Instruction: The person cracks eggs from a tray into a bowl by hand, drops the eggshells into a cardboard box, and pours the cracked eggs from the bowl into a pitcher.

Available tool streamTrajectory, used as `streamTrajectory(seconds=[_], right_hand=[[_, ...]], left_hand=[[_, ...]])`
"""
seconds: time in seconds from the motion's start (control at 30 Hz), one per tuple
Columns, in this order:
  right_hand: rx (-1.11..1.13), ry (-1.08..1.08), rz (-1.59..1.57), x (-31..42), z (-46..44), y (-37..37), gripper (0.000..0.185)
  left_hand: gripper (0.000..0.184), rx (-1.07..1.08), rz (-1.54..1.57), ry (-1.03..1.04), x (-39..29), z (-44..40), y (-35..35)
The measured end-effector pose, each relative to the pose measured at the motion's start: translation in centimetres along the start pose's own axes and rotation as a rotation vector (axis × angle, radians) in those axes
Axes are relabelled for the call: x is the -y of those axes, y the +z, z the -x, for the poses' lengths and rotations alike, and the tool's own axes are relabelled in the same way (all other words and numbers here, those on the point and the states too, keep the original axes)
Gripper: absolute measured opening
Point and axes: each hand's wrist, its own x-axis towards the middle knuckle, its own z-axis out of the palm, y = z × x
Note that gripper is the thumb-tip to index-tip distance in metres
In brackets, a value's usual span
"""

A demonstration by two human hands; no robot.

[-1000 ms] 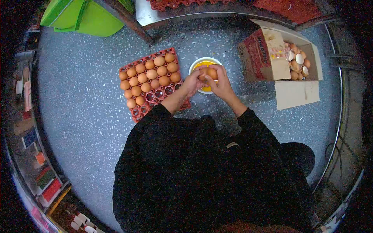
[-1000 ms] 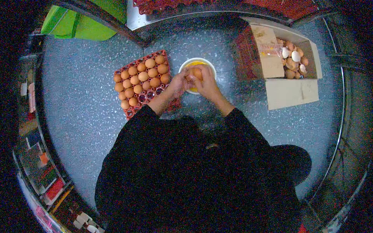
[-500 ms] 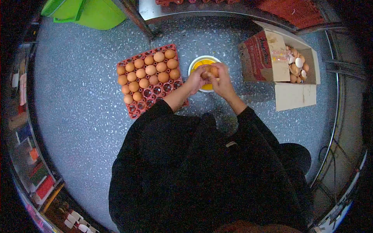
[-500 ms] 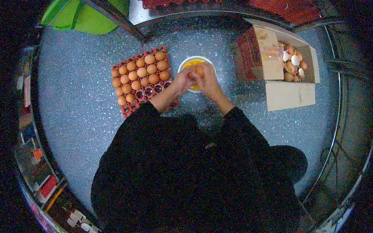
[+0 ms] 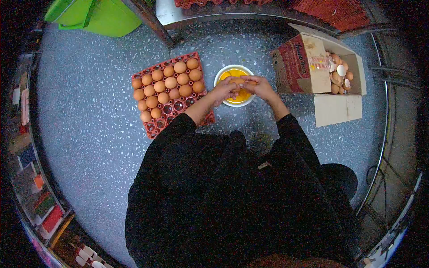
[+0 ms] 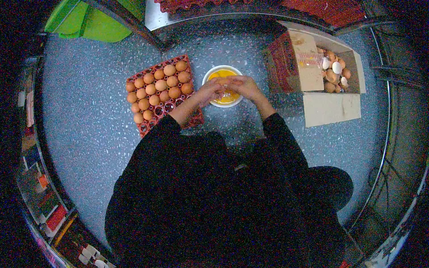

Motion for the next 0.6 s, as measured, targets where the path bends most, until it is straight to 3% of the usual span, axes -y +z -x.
streamTrajectory(seconds=[0.07, 0.13, 0.3, 0.6], right_hand=[[0.087, 0.064, 0.016, 0.0, -0.3, -0.4, 0.031], [0.168, -0.017, 0.08, -1.1, -1.2, -0.7, 0.033], [0.08, -0.055, 0.186, -1.7, -1.3, -0.3, 0.038], [-0.007, -0.131, 0.307, -1.9, -0.8, 0.5, 0.047]], left_hand=[[0.04, -0.071, -0.166, 0.01, -0.7, 0.3, 0.5], [0.044, -0.142, -0.333, 0.019, -0.6, 0.3, 0.4], [0.046, -0.228, -0.818, 0.186, -1.3, 0.2, -0.1], [0.04, -0.278, -0.904, 0.221, -0.6, 0.1, 0.1]])
